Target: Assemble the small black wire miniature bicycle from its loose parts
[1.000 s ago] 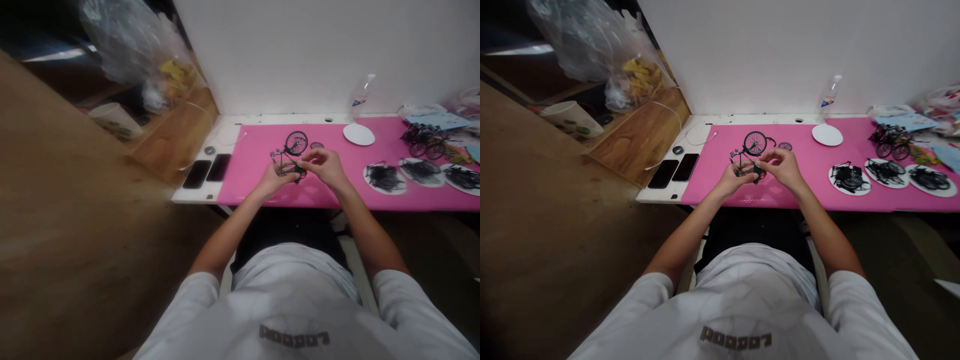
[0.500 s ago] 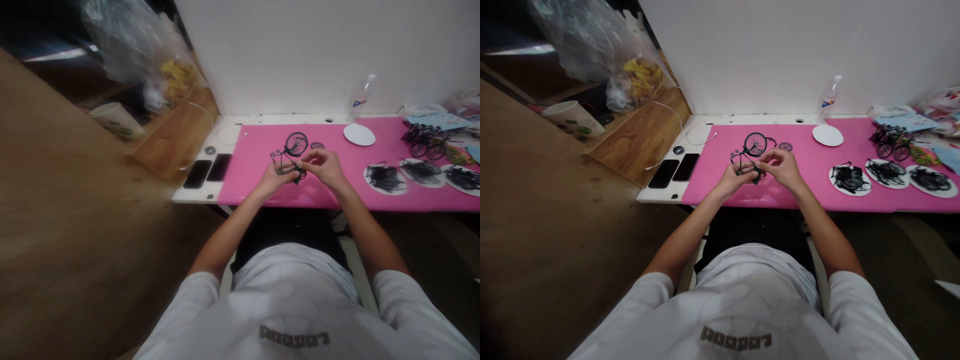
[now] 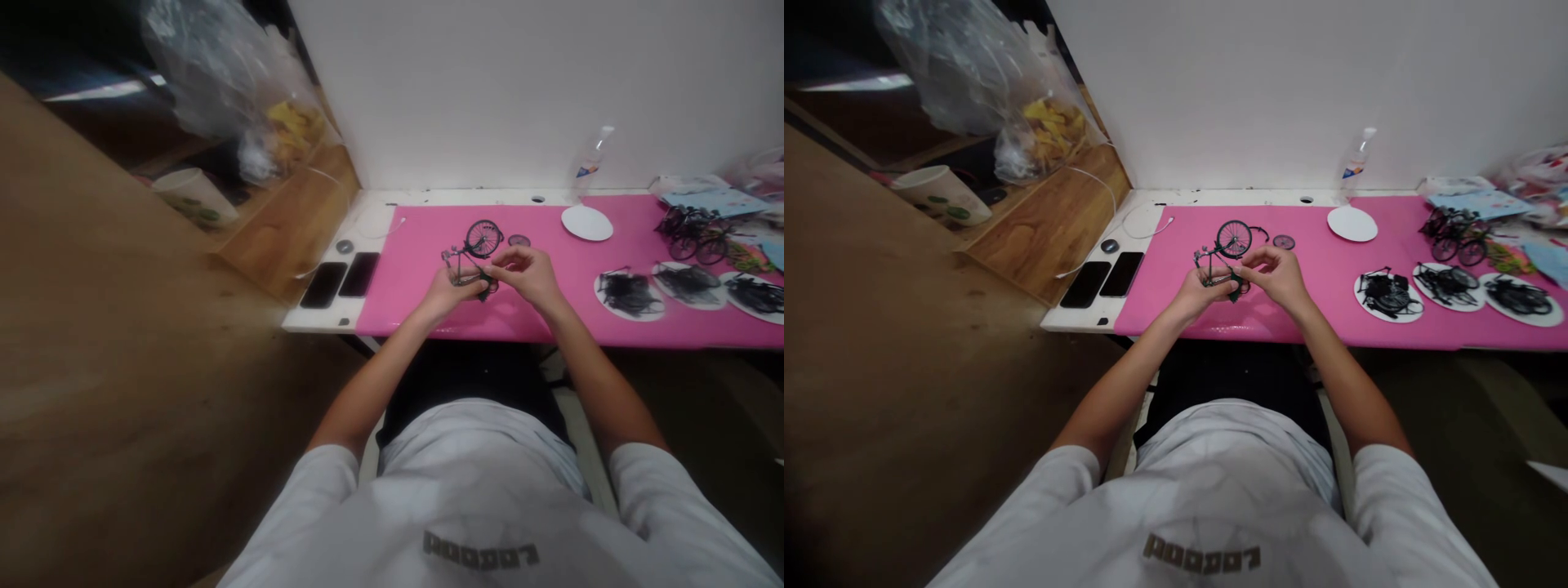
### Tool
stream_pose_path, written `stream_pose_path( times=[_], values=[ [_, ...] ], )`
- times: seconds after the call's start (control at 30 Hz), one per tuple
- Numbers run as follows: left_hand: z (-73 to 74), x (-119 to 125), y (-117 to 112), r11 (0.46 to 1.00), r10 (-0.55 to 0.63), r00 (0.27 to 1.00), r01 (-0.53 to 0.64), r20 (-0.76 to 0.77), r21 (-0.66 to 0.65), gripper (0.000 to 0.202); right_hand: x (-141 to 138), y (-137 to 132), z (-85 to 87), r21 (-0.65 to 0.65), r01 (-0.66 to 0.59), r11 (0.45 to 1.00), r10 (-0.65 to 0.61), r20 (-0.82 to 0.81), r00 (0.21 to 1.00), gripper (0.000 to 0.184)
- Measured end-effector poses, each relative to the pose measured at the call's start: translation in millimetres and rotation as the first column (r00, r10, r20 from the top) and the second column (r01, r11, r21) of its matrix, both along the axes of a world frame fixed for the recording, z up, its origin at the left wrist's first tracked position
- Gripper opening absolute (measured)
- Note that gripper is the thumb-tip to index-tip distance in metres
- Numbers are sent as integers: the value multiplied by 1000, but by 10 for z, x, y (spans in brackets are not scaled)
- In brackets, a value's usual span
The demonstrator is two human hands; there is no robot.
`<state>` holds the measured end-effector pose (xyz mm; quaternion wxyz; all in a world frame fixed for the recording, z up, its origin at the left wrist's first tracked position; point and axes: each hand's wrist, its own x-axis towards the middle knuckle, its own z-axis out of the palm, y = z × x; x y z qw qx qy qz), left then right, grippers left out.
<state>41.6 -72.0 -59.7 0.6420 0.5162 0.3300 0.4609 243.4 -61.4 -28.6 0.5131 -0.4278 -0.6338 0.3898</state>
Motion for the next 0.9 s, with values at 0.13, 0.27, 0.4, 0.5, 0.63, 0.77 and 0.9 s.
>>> stream_pose_path(
  times=[0.13,0.27,0.4,0.5,0.63,0.77,0.9],
  values=[
    [-12,-18,17,999,2,1000,-2,-8,35,52,-19,-3,-7,14,7,1000,-7,7,1000,58],
    [-52,-67,82,998,22,1000,-21,-2,61,54,-14,23,-20,46,39,998,-38,-20,999,53],
    [-123,-140,189,997,61,998,-60,-3,50,55,46,114,-85,118,124,985,-131,51,990,40],
    [-174,-175,259,996,83,996,-83,19,40,56,93,194,-203,114,131,985,-155,235,960,30],
    [-205,-196,311,991,134,990,-135,40,20,59,92,249,-419,19,30,999,-36,481,876,17],
    [-233,-226,353,988,152,988,-153,30,19,59,47,275,-610,-37,27,999,2,620,785,18],
    [-290,-252,413,983,183,983,-183,16,-8,63,21,300,-700,-60,93,994,-27,687,727,20]
  ],
)
